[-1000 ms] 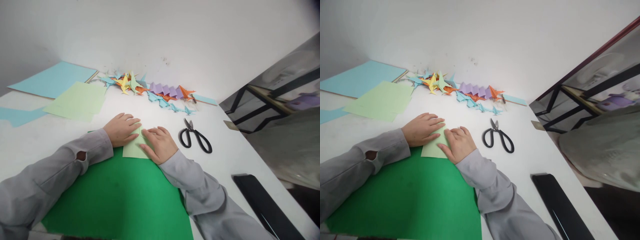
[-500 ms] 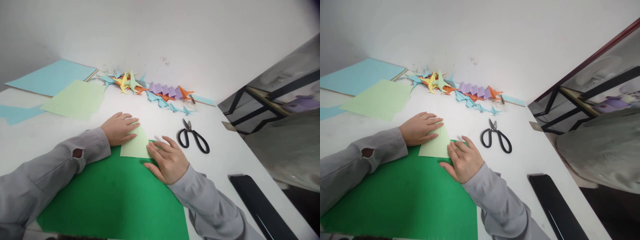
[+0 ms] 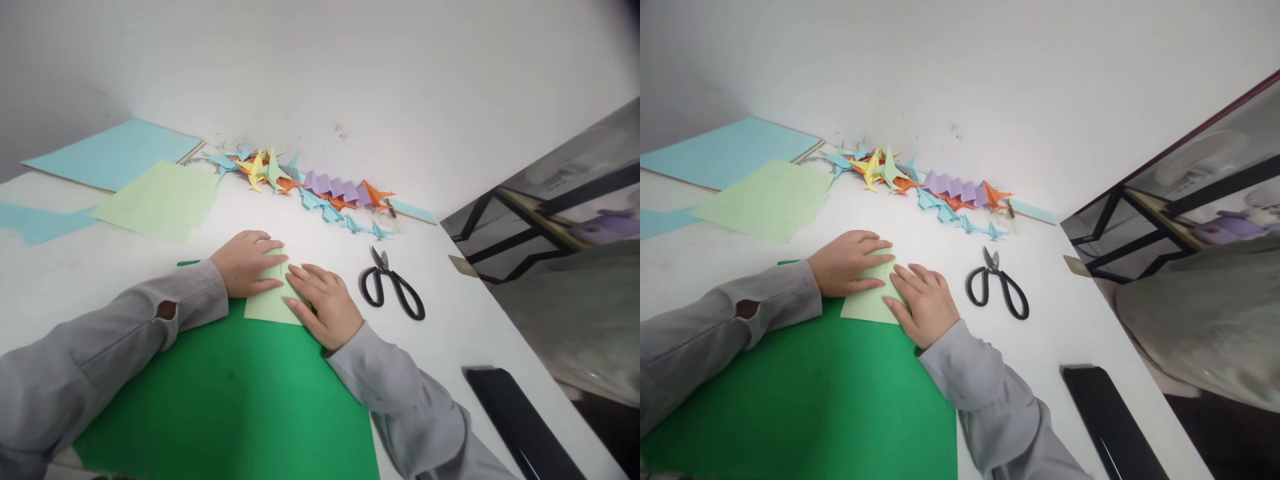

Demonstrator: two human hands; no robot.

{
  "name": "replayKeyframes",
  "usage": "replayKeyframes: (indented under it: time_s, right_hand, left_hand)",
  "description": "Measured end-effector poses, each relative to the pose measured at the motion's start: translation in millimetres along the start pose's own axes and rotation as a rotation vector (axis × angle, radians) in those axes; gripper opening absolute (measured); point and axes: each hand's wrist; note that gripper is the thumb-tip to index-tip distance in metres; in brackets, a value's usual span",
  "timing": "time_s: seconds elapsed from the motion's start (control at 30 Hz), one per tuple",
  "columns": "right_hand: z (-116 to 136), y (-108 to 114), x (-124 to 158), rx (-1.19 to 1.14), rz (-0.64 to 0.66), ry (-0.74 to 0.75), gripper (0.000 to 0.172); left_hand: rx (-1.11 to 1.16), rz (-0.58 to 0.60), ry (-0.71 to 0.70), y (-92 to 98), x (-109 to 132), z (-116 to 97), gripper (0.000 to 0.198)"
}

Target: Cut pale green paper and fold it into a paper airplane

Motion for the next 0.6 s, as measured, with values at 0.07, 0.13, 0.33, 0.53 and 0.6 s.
replayKeyframes:
  time_s: [0.07,0.13,0.33,0.53,0.6]
  right_hand:
    - [0.5,-1.5,-2.7,0.028,0.035,0.007,0.040]
    - [1.2,-1.6,-3.1,0.040,0.033,0.019,0.041]
    - [2.9,0.5,-2.3,0.076,0.092,0.032,0.042]
    - [4.2,1.5,-2.7,0.077,0.139,0.008,0.043]
    - [5.4,1.3,-2.3,0.087,0.149,-0.005,0.043]
  left_hand:
    - [-0.005,-0.015,-0.006,-1.3,0.7,-0.4,0.044]
    - [-0.013,-0.021,-0.010,-2.6,1.2,-0.7,0.044]
    - [-0.012,-0.036,-0.002,-6.2,1.9,-0.9,0.045]
    - [0.007,-0.021,0.000,-5.3,1.4,-1.0,0.046]
    - [0.010,-0.016,0.000,-4.6,1.2,-0.9,0.045]
Point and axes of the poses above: each hand's wrist, its own x-axis away from the middle knuckle, its own y-axis out of the back of the hand, z = x × y, and after that the axes turned 2 degrees about x, right-handed
